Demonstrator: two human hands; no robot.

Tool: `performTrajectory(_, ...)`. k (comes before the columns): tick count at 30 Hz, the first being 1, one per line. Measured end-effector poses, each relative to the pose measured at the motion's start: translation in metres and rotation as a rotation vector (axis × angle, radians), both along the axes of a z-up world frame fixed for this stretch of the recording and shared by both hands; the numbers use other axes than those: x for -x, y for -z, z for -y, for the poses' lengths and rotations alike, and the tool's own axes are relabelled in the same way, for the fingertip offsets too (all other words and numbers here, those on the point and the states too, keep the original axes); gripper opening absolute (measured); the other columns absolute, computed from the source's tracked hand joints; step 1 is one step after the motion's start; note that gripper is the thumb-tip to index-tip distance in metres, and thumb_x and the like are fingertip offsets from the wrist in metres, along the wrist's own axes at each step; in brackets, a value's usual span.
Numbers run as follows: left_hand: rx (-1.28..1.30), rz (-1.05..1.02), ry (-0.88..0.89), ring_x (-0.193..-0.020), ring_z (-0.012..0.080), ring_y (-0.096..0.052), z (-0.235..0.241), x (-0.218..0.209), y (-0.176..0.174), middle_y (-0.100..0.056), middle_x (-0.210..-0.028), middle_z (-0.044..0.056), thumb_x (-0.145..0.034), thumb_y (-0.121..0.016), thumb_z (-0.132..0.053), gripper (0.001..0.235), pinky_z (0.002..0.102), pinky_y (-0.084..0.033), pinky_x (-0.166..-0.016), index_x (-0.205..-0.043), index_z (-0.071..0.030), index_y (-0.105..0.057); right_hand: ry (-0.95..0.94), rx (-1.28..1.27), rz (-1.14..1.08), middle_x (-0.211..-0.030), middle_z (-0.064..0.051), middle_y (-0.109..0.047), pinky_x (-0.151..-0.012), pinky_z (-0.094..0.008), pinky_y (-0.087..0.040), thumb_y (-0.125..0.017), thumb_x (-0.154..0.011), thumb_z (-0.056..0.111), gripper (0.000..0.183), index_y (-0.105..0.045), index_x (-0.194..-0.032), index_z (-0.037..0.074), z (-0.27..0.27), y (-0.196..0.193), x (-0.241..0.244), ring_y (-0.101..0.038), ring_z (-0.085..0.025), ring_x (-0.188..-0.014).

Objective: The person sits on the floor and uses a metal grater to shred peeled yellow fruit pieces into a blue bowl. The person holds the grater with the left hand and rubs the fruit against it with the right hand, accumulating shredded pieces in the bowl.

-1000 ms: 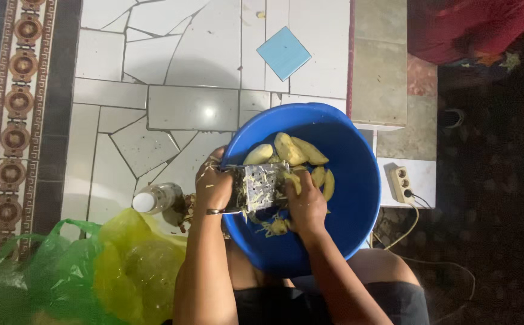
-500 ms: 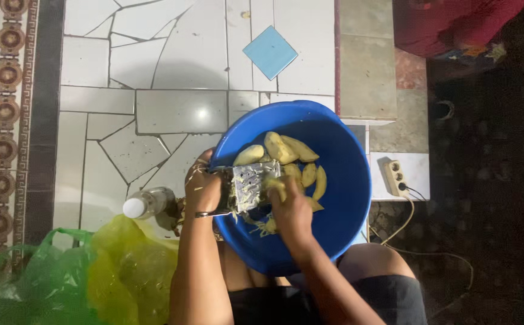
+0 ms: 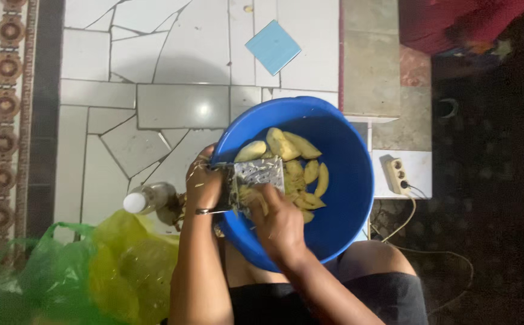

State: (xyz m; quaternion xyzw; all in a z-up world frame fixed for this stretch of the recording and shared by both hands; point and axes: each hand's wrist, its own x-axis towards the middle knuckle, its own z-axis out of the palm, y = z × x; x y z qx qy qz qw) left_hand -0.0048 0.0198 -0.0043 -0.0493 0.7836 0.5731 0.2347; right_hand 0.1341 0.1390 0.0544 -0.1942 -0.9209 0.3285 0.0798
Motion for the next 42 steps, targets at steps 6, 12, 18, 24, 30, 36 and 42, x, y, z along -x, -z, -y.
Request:
performTrajectory(6,0.017,-0.045,-0.039,-0.098,0.0162,-0.071,-0.002,-0.003,0.004,-0.078,-0.109,0.007,-0.085,-0.066,-0.005,0.035,0.031,-0.052,-0.09,-0.12,-0.007,-0.073,0.252,-0.003,0.45,-0.078,-0.022,-0.07,-0.062,-0.055,-0.052,-0.063,-0.099,0.028,0.024,-0.061,-0.115,0.011,-0.016,0.004,0.019,-0.069,-0.045,-0.071)
performTrajectory(12,-0.109,0.004,-0.017,-0.099,0.016,-0.071,0.001,-0.004,0.014,-0.077,-0.109,0.007,-0.082,-0.068,-0.004,0.039,0.03,-0.053,-0.09,-0.12,-0.009,-0.07,0.044,0.023,0.114,-0.081,-0.022,-0.072,-0.06,-0.052,-0.054,-0.06,-0.098,0.033,0.023,-0.063,-0.106,0.013,-0.003,0.013,0.001,-0.07,-0.044,-0.071)
performTrajectory(18,0.11,-0.107,0.016,-0.099,0.0145,-0.068,-0.001,-0.005,0.007,-0.076,-0.109,0.007,-0.089,-0.067,-0.009,0.03,0.031,-0.051,-0.088,-0.119,-0.009,-0.073,0.228,-0.089,0.367,-0.075,-0.02,-0.068,-0.06,-0.056,-0.05,-0.063,-0.103,0.024,0.019,-0.06,-0.111,0.007,-0.021,0.018,0.017,-0.065,-0.046,-0.07)
performTrajectory(24,0.013,0.19,0.022,-0.084,0.0162,-0.064,0.003,0.0,0.001,-0.074,-0.096,0.009,-0.086,-0.067,-0.008,0.034,0.032,-0.053,-0.078,-0.12,-0.011,-0.073,-0.109,-0.12,-0.208,-0.083,-0.017,-0.067,-0.062,-0.048,-0.054,-0.065,-0.093,0.015,0.023,-0.055,-0.113,0.011,0.005,0.008,0.003,-0.066,-0.039,-0.071)
performTrajectory(30,0.123,-0.052,0.015,-0.1,0.0196,-0.069,-0.001,-0.003,-0.006,-0.076,-0.11,0.009,-0.094,-0.066,-0.015,0.03,0.034,-0.051,-0.088,-0.123,-0.012,-0.072,0.198,-0.067,0.439,-0.072,-0.016,-0.066,-0.051,-0.05,-0.051,-0.062,-0.1,0.027,0.02,-0.055,-0.112,0.013,-0.028,0.033,0.015,-0.065,-0.037,-0.06)
performTrajectory(36,0.107,-0.038,0.034,-0.099,0.0221,-0.072,0.003,-0.002,0.001,-0.077,-0.109,0.01,-0.089,-0.067,-0.016,0.031,0.034,-0.053,-0.087,-0.119,-0.011,-0.072,-0.047,-0.145,0.018,-0.077,-0.02,-0.068,-0.054,-0.052,-0.051,-0.059,-0.099,0.024,0.024,-0.056,-0.118,0.009,-0.008,0.025,0.002,-0.066,-0.04,-0.065)
performTrajectory(42,-0.135,-0.068,-0.056,-0.102,0.0197,-0.071,-0.002,-0.003,0.011,-0.078,-0.11,0.011,-0.086,-0.063,-0.006,0.038,0.033,-0.052,-0.091,-0.123,-0.009,-0.071,0.222,-0.078,0.529,-0.096,-0.022,-0.073,-0.074,-0.054,-0.054,-0.057,-0.098,0.038,0.035,-0.055,-0.122,0.012,-0.039,0.08,0.003,-0.07,-0.043,-0.088)
